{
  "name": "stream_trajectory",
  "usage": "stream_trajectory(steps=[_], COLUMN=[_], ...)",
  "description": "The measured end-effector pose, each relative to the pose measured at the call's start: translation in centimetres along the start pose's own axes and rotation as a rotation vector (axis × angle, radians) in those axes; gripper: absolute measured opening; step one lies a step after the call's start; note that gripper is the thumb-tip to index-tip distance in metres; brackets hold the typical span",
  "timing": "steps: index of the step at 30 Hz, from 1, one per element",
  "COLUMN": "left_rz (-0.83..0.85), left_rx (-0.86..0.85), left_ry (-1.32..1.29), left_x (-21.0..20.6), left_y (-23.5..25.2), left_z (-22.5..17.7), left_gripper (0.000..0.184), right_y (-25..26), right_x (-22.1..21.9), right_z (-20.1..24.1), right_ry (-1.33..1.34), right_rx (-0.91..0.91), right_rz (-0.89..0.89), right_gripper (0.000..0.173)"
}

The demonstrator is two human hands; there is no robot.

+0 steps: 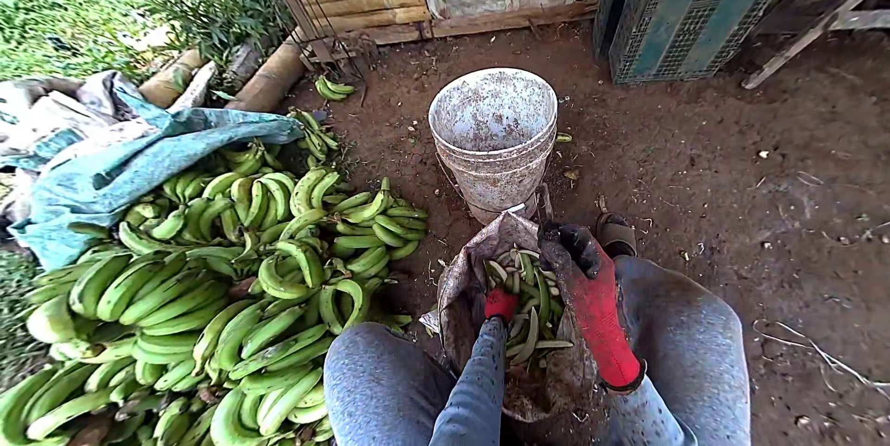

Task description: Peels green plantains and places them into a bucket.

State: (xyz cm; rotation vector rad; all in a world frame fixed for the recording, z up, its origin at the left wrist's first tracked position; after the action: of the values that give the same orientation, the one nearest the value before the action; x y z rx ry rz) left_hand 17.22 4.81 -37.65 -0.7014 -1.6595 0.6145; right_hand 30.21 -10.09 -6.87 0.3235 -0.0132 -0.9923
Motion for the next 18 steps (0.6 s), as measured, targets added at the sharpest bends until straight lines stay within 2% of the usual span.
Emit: stream_trajectory(steps=[4, 6, 7, 9, 12, 15, 18], left_rz=[0.097, 0.055, 0.022, 0.013, 0.01, -0.03, -0.089], left_rx=[-0.228, -0.287, -0.313, -0.333, -0.274, -0.155, -0.015], left_ry=[-0.456, -0.704, -0.713, -0.508, -0.098, 0.01, 0.126], left_x=[-0.4, 1.5, 2.5, 3.4, 2.2, 1.1, 0.5], left_y=[-1.9, -3.6, -3.9, -4.0, -4.3, -4.2, -3.4], left_z=[-0.2, -0.1, -0.2, -0.1, -0.4, -1.5, -2.5], left_gripper=[0.057, 0.044, 0.044, 0.055, 0.055, 0.058, 0.07], right_y=[-0.2, 0.0, 0.2, 0.3, -0.5, -0.8, -0.7], right_x=[-0.2, -0.2, -0.2, -0.4, -1.0, -1.2, -1.1], right_z=[-0.7, -1.3, -1.7, -2.4, -2.8, -2.5, -2.1], right_ry=[-0.051, -0.079, -0.086, -0.083, -0.079, -0.086, -0.068], right_rx=[-0.029, -0.059, -0.072, -0.096, -0.12, -0.093, -0.088], right_rz=[0.022, 0.034, 0.036, 0.051, 0.089, 0.117, 0.102], right_gripper=[0.028, 0.029, 0.029, 0.03, 0.03, 0.031, 0.031])
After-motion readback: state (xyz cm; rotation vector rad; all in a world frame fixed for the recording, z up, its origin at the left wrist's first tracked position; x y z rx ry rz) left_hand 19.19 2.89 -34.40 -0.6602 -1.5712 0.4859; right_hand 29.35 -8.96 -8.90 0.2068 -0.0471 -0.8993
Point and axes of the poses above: each hand's wrist, its own y-axis towards the middle knuckle, its own x-axis out of the back of the hand, z = x × y, the point moved 8 cm from there along y, towards the middle knuckle, and after that the axes turned 13 degrees about x, right-handed, at the moved point
